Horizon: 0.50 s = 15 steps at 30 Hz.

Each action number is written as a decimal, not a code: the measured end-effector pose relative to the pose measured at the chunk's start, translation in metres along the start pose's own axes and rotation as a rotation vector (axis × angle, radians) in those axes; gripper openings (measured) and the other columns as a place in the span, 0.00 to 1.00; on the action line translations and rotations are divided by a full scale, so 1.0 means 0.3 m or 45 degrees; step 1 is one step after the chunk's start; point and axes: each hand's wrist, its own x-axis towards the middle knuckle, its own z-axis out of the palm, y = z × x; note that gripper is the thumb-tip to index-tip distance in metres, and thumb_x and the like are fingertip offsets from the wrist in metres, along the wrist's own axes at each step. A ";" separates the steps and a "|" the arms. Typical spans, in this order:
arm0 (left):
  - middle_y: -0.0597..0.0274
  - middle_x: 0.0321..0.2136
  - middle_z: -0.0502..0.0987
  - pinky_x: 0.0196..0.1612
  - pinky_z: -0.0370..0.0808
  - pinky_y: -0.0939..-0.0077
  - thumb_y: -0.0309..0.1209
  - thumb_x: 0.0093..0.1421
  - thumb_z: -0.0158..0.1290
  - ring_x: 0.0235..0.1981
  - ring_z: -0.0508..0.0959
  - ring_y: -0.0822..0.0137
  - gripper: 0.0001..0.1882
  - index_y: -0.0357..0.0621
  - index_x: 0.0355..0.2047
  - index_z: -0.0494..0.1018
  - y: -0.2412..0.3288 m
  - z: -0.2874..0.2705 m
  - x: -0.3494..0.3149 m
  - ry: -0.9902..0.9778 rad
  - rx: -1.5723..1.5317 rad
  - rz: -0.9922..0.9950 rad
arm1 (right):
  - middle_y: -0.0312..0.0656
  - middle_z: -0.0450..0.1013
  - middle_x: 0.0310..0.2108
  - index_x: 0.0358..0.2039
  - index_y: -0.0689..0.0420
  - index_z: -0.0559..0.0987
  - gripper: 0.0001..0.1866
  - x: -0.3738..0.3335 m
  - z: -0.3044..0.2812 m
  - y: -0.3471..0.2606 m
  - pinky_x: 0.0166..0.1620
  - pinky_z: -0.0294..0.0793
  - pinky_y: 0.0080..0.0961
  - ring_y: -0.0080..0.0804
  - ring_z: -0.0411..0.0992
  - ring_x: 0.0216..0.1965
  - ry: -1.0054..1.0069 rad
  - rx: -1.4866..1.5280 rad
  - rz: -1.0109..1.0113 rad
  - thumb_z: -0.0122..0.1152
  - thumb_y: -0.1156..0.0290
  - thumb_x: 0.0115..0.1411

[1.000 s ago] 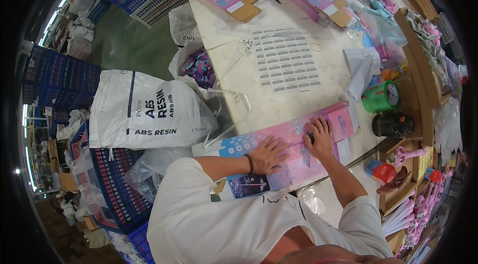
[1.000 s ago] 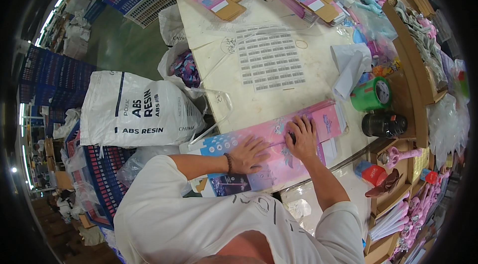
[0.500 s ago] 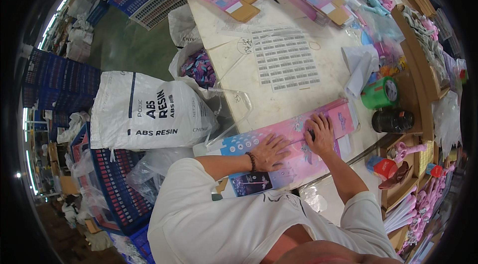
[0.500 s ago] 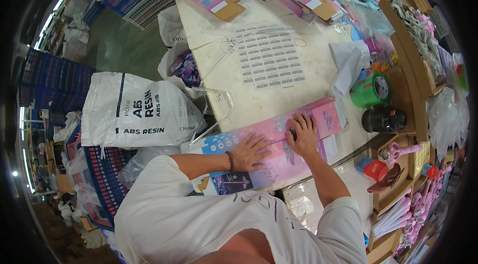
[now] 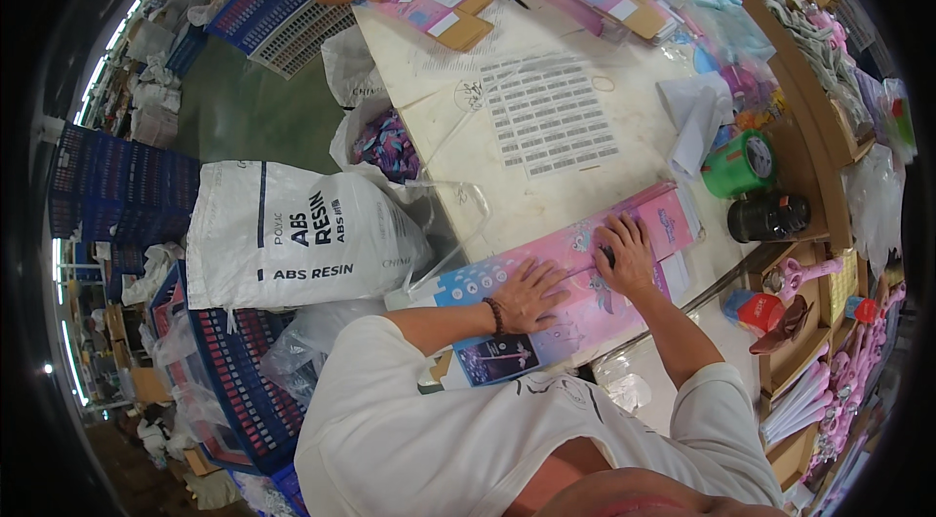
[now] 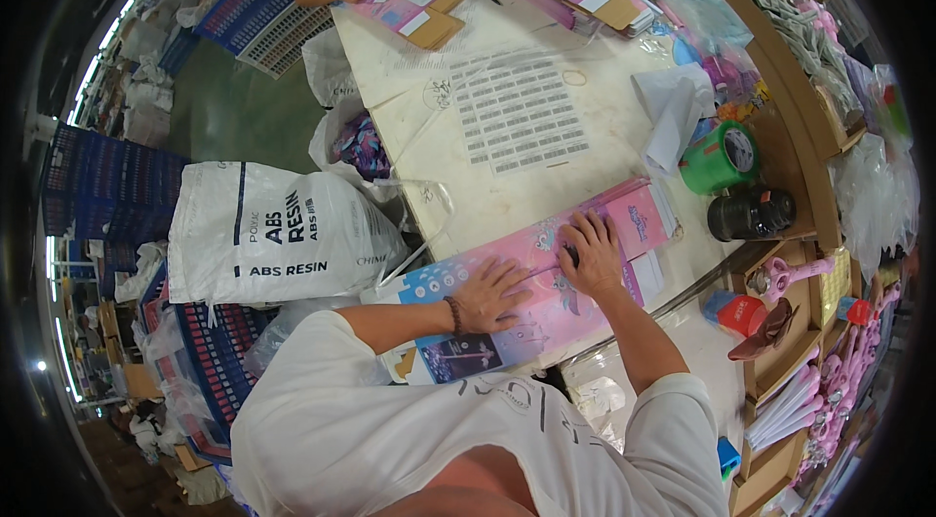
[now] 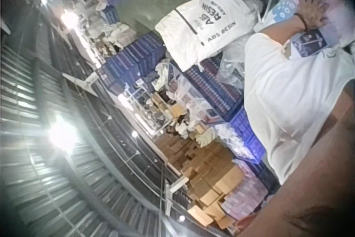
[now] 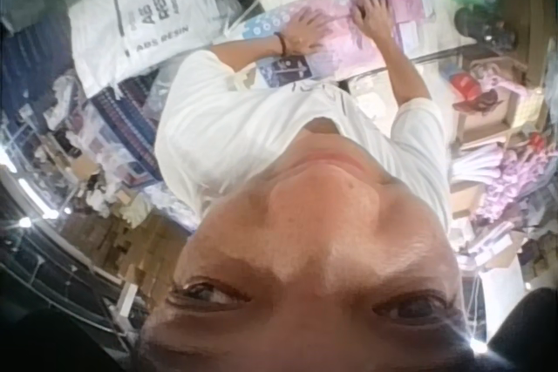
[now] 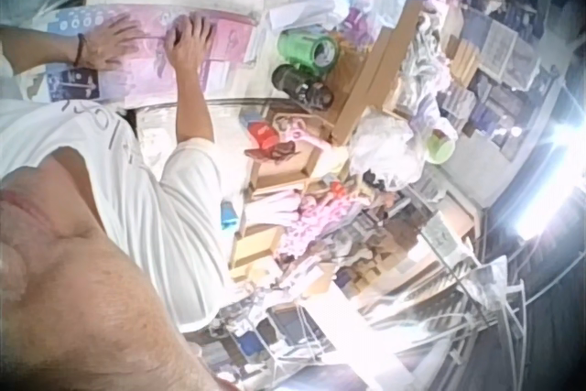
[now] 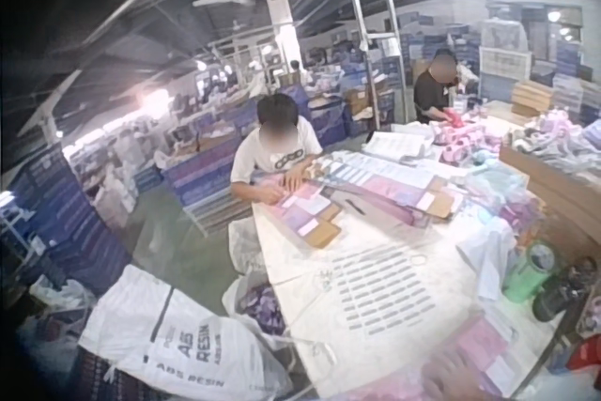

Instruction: The person assembles pink magic wands by inserting them into pink and blue boxes. They fold the box flaps, place the wand inside, and close the box. The process is repeated for multiple units on a cluttered workbench.

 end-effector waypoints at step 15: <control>0.47 0.63 0.59 0.66 0.48 0.41 0.46 0.52 0.57 0.64 0.57 0.44 0.30 0.48 0.54 0.70 0.018 -0.020 0.013 -0.042 0.001 -0.002 | 0.43 0.67 0.56 0.47 0.49 0.74 0.19 -0.001 -0.023 -0.010 0.66 0.50 0.51 0.48 0.58 0.62 0.010 0.056 0.019 0.59 0.64 0.53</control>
